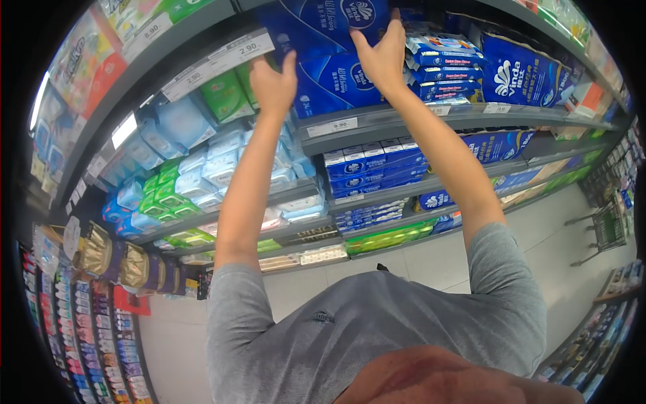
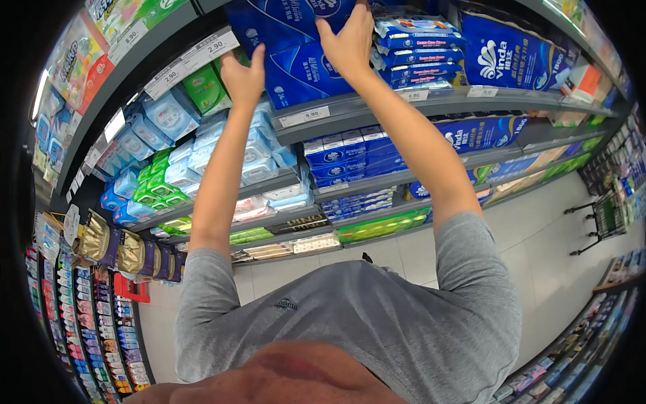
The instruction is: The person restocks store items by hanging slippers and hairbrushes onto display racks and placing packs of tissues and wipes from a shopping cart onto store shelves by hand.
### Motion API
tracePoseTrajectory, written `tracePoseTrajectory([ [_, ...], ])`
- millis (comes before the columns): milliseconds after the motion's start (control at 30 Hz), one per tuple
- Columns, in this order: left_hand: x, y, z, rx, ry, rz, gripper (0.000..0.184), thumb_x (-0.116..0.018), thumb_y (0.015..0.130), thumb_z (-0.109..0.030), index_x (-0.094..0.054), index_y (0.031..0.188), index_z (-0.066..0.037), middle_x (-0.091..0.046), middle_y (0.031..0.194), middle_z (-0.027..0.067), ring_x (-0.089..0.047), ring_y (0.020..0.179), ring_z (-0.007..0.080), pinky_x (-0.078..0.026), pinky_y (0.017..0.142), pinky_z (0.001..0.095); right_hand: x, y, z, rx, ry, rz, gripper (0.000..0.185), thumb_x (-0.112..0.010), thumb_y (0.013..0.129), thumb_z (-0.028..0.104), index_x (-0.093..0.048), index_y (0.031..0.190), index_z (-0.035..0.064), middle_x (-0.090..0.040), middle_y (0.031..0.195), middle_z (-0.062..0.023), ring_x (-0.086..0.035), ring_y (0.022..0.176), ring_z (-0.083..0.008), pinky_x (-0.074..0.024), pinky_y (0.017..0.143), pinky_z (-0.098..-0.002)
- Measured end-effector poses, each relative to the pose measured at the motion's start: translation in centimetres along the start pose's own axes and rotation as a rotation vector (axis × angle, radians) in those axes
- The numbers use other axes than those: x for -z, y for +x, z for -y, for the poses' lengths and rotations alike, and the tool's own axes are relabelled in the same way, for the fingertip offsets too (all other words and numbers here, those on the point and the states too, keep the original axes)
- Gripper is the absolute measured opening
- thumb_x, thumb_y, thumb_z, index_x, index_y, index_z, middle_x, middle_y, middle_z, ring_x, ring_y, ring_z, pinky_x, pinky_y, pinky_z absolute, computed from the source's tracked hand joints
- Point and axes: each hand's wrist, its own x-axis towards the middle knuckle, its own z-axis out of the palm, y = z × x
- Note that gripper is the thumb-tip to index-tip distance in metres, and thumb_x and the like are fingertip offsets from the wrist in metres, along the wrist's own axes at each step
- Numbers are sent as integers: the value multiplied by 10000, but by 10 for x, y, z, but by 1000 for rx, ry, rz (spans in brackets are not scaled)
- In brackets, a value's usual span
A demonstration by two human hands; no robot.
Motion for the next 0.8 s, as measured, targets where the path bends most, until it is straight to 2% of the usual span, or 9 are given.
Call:
tracePoseTrajectory([
  [67,0,-15,-9,-269,105,-86,631,-709,754,-177,-445,1284,42,-513,1159,280,-492,1027,428,-390,911,453,-1,-11,-5,364,-148,-8,711,-727,746,177,-380,1310,-84,-362,1352,-306,-360,1241,-443,-314,1021,-489],
  [100,1,-19,-11,-358,132,-69,631,-704,742,-160,-461,1302,2,-486,1251,259,-474,1099,411,-376,941,450,0,-13,3,451,-189,-5,680,-723,752,204,-423,1311,-39,-402,1328,-293,-390,1225,-434,-322,1023,-481],
  [333,-6,-22,0,-485,136,12,419,-644,810,-140,-572,1221,-88,-404,1414,162,-393,1263,415,-369,1012,459,-12,-29,6,440,-370,160,642,-665,812,323,-438,1367,93,-321,1431,-228,-330,1298,-417,-292,1042,-540],
  [433,-5,-22,3,-489,81,33,441,-653,799,-148,-569,1228,-95,-398,1419,162,-389,1266,415,-371,1010,460,-4,-26,18,432,-455,180,631,-653,804,250,-417,1319,-29,-402,1334,-304,-414,1220,-431,-335,1024,-476],
  [467,-5,-23,4,-494,91,30,462,-658,791,-149,-563,1240,-99,-402,1416,162,-387,1266,416,-375,1003,462,-6,-27,14,394,-404,238,644,-631,795,253,-405,1336,-14,-319,1387,-317,-323,1275,-463,-278,1051,-526],
  [500,-3,-25,0,-447,64,50,434,-659,784,-139,-589,1210,-91,-417,1401,174,-391,1263,413,-357,1014,461,1,-26,27,400,-483,233,657,-687,784,215,-402,1329,-14,-416,1341,-267,-427,1233,-390,-346,1026,-492],
  [600,15,-41,-24,-454,38,22,327,-661,770,-118,-650,1094,-70,-483,1324,202,-414,1241,399,-314,1031,477,9,-42,29,396,-258,207,514,-669,763,155,-524,1242,37,-467,1305,-228,-433,1213,-411,-369,1010,-460],
  [700,28,-112,-43,-344,-328,68,284,-659,733,-11,-649,1017,-7,-592,1164,193,-540,1110,360,-401,958,437,58,-89,52,357,-159,254,311,-660,744,62,-625,1050,19,-608,1139,-142,-544,1101,-339,-411,951,-416],
  [800,26,-253,-33,-75,-545,375,211,-631,775,18,-648,984,1,-658,970,159,-641,885,297,-498,782,362,135,-194,21,42,-206,408,261,-653,760,40,-621,1016,7,-634,1038,-143,-584,1015,-329,-435,881,-409],
])
